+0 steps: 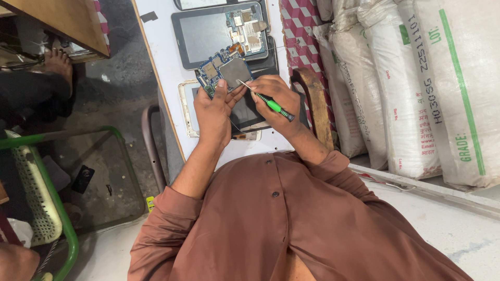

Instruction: The person uses a green-handled screwdriver to work on a small circuit board held in their left hand. They repeatedly probe and adjust components on the board while seated at a cluttered workbench with other electronic parts and tools nearby.

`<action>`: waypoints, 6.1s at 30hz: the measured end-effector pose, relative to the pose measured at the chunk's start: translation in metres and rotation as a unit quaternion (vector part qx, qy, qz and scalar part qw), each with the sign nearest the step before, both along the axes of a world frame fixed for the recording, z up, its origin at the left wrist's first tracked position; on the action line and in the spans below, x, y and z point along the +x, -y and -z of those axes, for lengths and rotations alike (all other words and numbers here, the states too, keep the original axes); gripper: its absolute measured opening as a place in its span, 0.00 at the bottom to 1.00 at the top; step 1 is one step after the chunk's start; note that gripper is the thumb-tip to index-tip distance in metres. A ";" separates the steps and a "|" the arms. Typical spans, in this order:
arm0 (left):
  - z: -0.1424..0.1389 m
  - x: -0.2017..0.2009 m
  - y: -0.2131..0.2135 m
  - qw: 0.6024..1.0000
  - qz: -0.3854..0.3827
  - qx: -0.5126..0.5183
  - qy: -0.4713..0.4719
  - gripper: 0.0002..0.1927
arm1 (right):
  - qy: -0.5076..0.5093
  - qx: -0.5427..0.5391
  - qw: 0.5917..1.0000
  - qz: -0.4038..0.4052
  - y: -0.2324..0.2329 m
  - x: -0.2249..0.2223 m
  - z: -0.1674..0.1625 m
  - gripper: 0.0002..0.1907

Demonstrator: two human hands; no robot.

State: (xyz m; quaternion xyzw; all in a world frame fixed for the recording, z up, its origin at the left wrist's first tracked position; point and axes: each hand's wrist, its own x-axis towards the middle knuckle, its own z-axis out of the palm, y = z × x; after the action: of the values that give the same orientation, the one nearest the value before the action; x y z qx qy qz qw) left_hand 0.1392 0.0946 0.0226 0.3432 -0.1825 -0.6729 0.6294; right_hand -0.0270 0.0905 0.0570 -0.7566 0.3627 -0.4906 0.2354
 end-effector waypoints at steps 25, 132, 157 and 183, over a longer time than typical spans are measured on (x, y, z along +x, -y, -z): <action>0.003 -0.002 -0.001 1.000 -0.006 0.006 0.006 0.12 | 0.004 -0.008 1.000 0.008 -0.001 0.002 -0.002 0.11; 0.007 0.004 -0.001 1.000 0.012 0.014 -0.002 0.13 | 0.027 0.033 0.999 -0.010 0.000 0.000 -0.001 0.10; 0.006 0.001 -0.003 1.000 0.001 0.013 0.002 0.12 | 0.033 0.041 0.999 -0.003 0.000 0.000 -0.001 0.10; 0.000 0.002 0.000 1.000 0.001 0.003 0.013 0.12 | 0.020 0.017 1.000 -0.015 0.001 -0.001 -0.001 0.09</action>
State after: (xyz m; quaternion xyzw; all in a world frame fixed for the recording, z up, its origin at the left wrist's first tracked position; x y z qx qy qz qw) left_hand 0.1407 0.0950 0.0222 0.3535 -0.1894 -0.6695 0.6253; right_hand -0.0280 0.0892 0.0579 -0.7479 0.3551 -0.4956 0.2627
